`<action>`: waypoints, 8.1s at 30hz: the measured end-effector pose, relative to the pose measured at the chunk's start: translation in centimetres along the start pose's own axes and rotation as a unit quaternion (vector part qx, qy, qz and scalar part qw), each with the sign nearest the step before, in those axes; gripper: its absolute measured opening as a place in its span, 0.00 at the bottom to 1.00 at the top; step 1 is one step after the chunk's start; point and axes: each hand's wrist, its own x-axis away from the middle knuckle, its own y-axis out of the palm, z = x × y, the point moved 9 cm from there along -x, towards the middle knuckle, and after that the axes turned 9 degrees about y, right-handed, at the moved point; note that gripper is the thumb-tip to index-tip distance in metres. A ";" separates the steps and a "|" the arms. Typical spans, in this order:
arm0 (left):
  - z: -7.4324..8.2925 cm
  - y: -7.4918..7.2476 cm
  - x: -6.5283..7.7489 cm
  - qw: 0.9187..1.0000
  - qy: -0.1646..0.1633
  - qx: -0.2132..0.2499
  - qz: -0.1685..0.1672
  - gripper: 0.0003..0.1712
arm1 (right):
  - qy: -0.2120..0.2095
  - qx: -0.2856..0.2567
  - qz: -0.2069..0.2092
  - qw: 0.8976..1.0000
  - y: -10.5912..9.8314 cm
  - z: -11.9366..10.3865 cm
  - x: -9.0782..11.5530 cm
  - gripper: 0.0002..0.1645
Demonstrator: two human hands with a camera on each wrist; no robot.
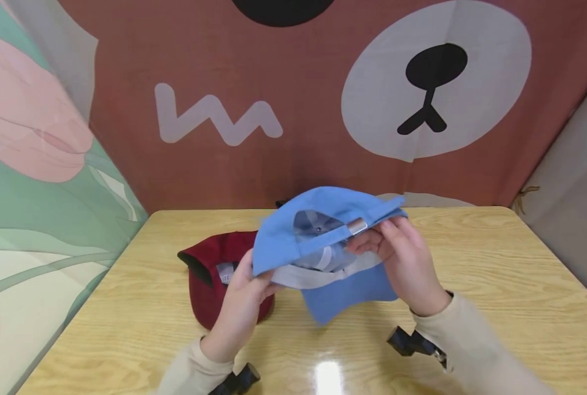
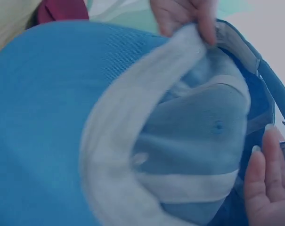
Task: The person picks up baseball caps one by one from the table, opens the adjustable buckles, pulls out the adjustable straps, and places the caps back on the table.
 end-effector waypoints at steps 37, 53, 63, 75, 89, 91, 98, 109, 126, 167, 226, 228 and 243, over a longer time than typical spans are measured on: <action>8.0 6.6 -0.8 0.787 0.409 -0.438 -0.145 0.15 | -0.052 0.273 0.085 0.957 2.7 0.3 -0.3 0.18; 6.3 7.4 -1.1 0.760 0.342 -0.478 -0.277 0.15 | 0.020 0.397 0.058 0.916 5.2 1.5 -0.1 0.18; 6.9 7.2 -1.1 0.801 0.347 -0.404 -0.272 0.11 | 0.064 0.357 0.101 0.926 4.7 2.1 -0.1 0.17; 7.3 5.7 -1.5 0.850 0.317 -0.354 -0.229 0.07 | 0.124 0.361 0.097 0.919 4.7 2.2 -0.6 0.16; 9.6 4.7 -4.0 0.879 0.231 -0.302 -0.287 0.02 | -0.212 0.627 -0.116 0.740 9.4 -2.7 -4.0 0.26; 9.5 4.8 -4.1 0.885 0.213 -0.279 -0.306 0.02 | -0.237 0.617 -0.151 0.735 10.0 -2.7 -4.3 0.24; 8.8 4.6 -4.2 0.895 0.159 -0.243 -0.338 0.03 | -0.290 0.614 -0.239 0.694 11.5 -2.8 -4.5 0.18; 9.0 4.5 -4.5 0.883 0.206 -0.292 -0.305 0.04 | -0.322 0.655 -0.232 0.644 11.8 -2.6 -4.5 0.23; 11.2 4.2 -2.6 0.791 0.336 -0.499 -0.114 0.16 | -0.272 0.702 -0.108 0.649 10.6 -3.5 -4.9 0.30; 12.6 3.8 -2.2 0.818 0.408 -0.400 -0.063 0.06 | -0.285 0.710 -0.053 0.641 10.9 -3.2 -4.1 0.22; 11.7 4.3 -2.1 0.784 0.420 -0.446 -0.096 0.10 | -0.236 0.706 -0.064 0.665 10.3 -3.3 -4.8 0.24; 11.6 4.3 -2.2 0.786 0.414 -0.449 -0.093 0.10 | -0.257 0.711 -0.066 0.651 10.7 -3.2 -4.6 0.22; 11.6 5.5 -1.6 0.741 0.439 -0.490 -0.136 0.11 | -0.217 0.692 -0.060 0.686 10.2 -3.0 -4.6 0.27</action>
